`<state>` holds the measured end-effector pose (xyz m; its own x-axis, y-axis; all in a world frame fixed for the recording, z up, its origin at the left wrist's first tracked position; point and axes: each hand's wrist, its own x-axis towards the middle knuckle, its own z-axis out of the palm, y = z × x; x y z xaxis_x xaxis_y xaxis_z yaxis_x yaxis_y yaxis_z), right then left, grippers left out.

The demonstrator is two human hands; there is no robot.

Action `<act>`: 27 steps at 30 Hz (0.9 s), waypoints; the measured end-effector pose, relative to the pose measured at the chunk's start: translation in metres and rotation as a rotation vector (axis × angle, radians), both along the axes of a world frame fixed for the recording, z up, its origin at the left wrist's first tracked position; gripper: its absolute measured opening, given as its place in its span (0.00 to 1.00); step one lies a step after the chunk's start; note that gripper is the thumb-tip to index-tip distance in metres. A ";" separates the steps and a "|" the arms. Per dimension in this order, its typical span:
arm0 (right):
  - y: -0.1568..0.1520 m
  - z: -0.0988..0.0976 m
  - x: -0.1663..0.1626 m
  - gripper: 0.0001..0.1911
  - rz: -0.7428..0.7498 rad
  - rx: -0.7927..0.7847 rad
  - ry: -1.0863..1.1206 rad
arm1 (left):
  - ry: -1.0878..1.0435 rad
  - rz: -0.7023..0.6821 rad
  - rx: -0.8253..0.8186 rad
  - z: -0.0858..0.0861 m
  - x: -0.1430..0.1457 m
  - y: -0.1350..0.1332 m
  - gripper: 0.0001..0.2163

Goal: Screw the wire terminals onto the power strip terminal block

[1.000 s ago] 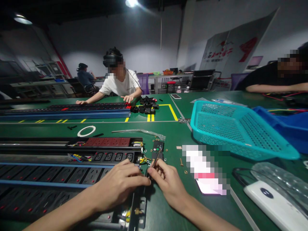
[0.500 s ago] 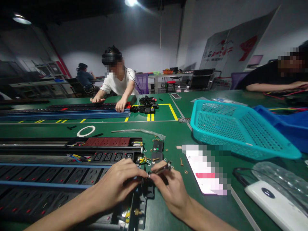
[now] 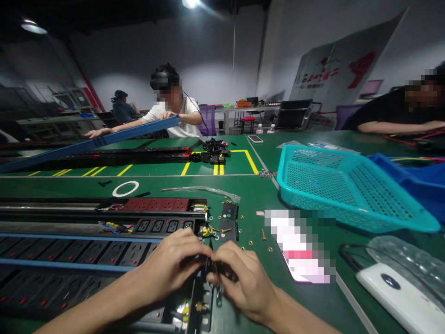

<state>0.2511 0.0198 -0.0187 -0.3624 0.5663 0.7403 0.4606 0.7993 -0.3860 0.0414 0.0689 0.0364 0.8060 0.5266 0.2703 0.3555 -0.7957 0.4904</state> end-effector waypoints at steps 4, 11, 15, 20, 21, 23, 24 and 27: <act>0.005 -0.006 -0.001 0.06 -0.107 -0.197 0.219 | -0.004 -0.003 0.018 0.001 0.000 0.001 0.13; 0.019 -0.001 -0.004 0.21 -0.061 -0.934 0.559 | 0.012 0.009 0.024 0.000 0.002 0.001 0.15; 0.016 -0.005 -0.004 0.20 -0.130 -0.853 0.592 | -0.008 0.048 -0.018 0.001 0.002 0.000 0.13; 0.006 -0.011 0.001 0.09 -0.157 -0.342 0.364 | -0.017 0.071 -0.037 0.002 0.002 0.000 0.11; 0.004 -0.010 0.002 0.08 -0.107 -0.235 0.281 | -0.017 0.071 -0.039 0.002 0.002 0.000 0.11; 0.002 -0.005 0.002 0.06 -0.017 -0.061 0.118 | -0.012 0.071 -0.043 0.002 0.002 0.000 0.10; 0.001 -0.002 0.002 0.06 0.008 0.002 0.040 | -0.010 0.071 -0.043 0.002 0.002 0.000 0.09; -0.001 0.006 0.002 0.06 0.008 0.136 -0.159 | -0.010 0.073 -0.037 0.002 0.002 0.000 0.09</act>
<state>0.2527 0.0193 -0.0127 -0.4846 0.4615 0.7431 0.5006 0.8429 -0.1969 0.0434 0.0688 0.0384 0.7625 0.5936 0.2571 0.4068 -0.7490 0.5230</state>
